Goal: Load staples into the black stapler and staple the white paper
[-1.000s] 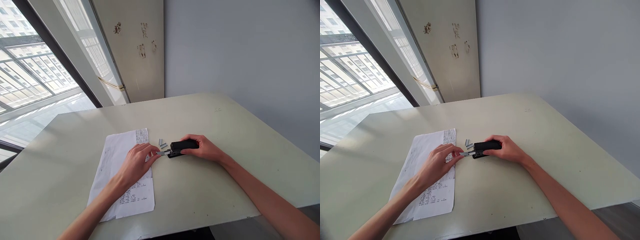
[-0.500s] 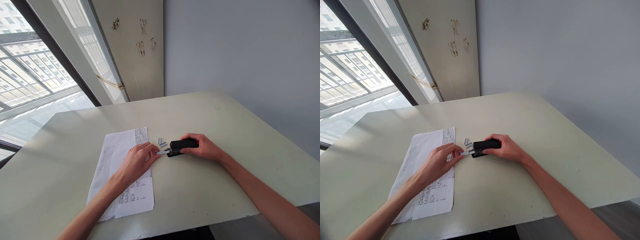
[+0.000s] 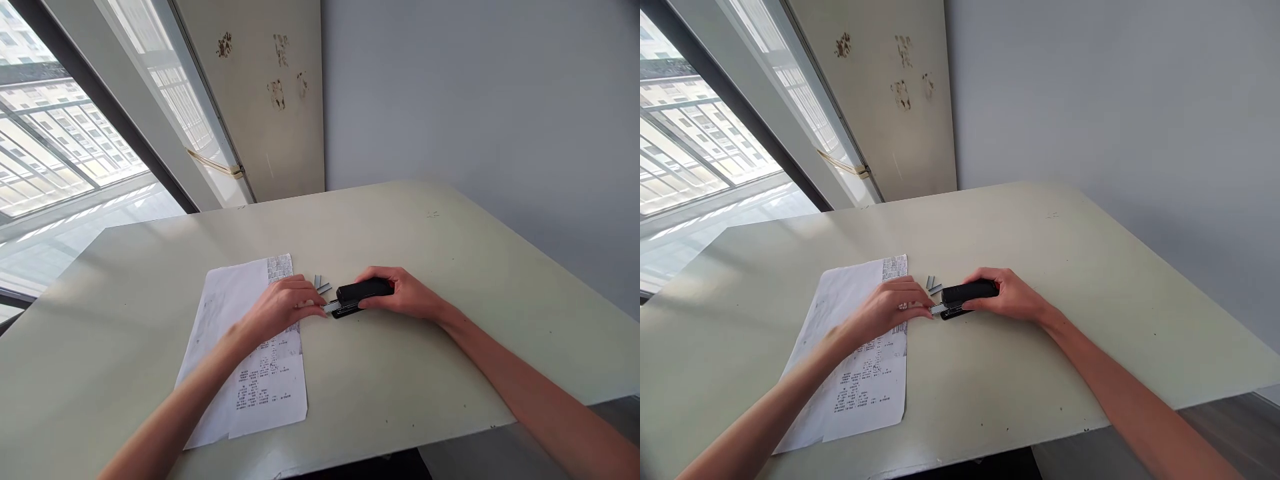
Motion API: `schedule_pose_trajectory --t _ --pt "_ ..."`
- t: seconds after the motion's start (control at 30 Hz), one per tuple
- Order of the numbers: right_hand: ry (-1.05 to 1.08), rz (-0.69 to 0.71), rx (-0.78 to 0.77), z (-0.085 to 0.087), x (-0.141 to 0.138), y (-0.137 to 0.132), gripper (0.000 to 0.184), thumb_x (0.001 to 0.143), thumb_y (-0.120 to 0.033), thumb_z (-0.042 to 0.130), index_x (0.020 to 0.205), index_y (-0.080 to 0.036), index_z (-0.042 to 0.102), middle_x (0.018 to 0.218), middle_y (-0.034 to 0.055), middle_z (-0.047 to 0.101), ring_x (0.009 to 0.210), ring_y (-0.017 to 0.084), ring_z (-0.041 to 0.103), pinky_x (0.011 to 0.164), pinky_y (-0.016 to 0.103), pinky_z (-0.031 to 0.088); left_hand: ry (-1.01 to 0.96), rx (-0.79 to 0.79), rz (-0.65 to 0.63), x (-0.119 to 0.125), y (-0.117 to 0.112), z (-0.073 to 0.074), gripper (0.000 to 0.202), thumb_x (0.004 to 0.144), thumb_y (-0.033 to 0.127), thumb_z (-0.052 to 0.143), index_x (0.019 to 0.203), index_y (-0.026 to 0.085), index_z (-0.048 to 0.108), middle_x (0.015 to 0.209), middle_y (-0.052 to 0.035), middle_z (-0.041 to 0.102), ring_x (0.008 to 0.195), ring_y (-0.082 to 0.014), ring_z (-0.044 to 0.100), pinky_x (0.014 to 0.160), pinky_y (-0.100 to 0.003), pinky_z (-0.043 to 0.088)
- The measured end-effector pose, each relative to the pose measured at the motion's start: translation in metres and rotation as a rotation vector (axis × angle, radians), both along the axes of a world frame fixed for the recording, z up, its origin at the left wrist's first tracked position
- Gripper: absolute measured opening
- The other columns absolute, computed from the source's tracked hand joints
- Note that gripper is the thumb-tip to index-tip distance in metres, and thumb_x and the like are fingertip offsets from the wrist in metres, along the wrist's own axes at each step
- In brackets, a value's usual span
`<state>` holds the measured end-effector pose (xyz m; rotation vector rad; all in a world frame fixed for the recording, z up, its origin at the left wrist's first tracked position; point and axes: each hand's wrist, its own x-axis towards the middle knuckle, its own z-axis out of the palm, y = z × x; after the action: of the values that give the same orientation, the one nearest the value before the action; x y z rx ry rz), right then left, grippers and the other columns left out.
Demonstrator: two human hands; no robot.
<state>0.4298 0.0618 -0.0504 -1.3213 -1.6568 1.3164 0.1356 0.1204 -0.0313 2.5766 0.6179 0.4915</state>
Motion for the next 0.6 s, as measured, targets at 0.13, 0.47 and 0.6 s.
schedule_pose_trajectory --t 0.13,0.47,0.6 --pt "0.027 0.002 -0.002 0.000 -0.001 0.000 0.034 0.078 -0.049 0.086 0.102 -0.027 0.076 0.093 -0.0003 0.071 0.083 0.019 0.059 0.072 0.032 0.046 0.002 0.086 -0.028 0.017 0.011 -0.004 0.036 0.098 0.055 0.069 0.097 0.020 0.074 0.090 -0.0016 0.076 0.081 -0.0169 0.065 0.073 -0.029 0.046" --pt "-0.016 -0.024 0.110 -0.007 0.000 -0.001 0.029 0.081 -0.047 0.083 0.101 -0.028 0.073 0.099 0.0006 0.071 0.089 0.021 0.061 0.076 0.034 0.047 0.057 0.185 -0.001 0.037 0.014 -0.003 0.039 0.106 0.056 0.057 0.093 0.020 0.068 0.085 -0.0009 0.071 0.073 -0.0158 0.061 0.065 -0.029 0.038" --pt "-0.033 -0.021 0.134 -0.009 0.001 -0.001 0.031 0.081 -0.050 0.083 0.101 -0.029 0.073 0.102 0.0025 0.071 0.093 0.023 0.062 0.079 0.037 0.048 0.073 0.199 0.029 0.039 0.012 -0.006 0.040 0.106 0.055 0.056 0.090 0.021 0.067 0.083 -0.0018 0.071 0.074 -0.0173 0.062 0.063 -0.029 0.036"
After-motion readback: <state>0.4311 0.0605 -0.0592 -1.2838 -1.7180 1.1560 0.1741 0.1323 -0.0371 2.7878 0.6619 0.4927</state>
